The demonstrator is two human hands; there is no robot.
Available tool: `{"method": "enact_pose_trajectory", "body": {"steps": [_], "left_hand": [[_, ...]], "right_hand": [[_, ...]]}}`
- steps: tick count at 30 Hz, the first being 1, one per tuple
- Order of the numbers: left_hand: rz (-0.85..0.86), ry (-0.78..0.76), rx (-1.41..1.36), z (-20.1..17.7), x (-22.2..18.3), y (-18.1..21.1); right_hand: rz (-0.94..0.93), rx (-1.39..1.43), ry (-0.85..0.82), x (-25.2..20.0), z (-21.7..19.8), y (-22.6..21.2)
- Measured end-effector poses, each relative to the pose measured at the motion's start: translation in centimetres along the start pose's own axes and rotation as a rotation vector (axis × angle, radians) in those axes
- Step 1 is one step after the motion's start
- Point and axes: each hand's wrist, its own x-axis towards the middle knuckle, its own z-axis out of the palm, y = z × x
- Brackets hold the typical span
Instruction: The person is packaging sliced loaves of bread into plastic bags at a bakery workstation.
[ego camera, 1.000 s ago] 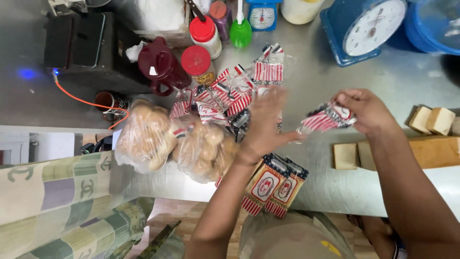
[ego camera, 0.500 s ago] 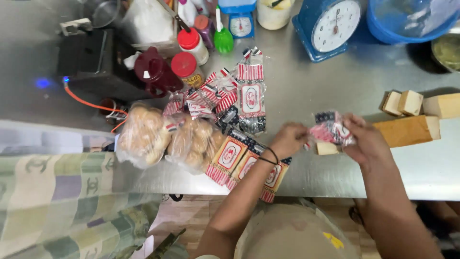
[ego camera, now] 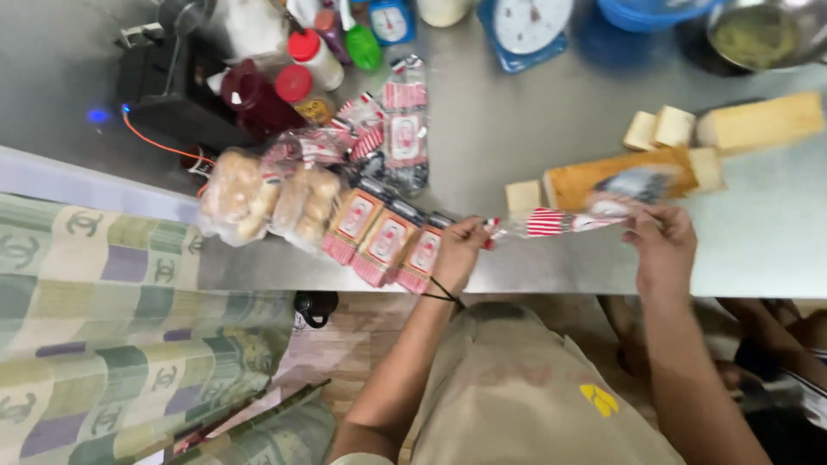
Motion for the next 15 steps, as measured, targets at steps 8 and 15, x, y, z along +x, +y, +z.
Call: {"method": "enact_pose_trajectory", "body": {"steps": [8,15], "left_hand": [[-0.137,0.021,-0.020,5.5,-5.5,-2.8],[-0.224,-0.172,-0.150,8.5,-8.9,-2.8]], "right_hand": [[-0.224,-0.428,-0.328,-9.8,-1.8,-1.0],[-0.052,-0.664,-0.406,-15.7,0.4,-5.5]]}}
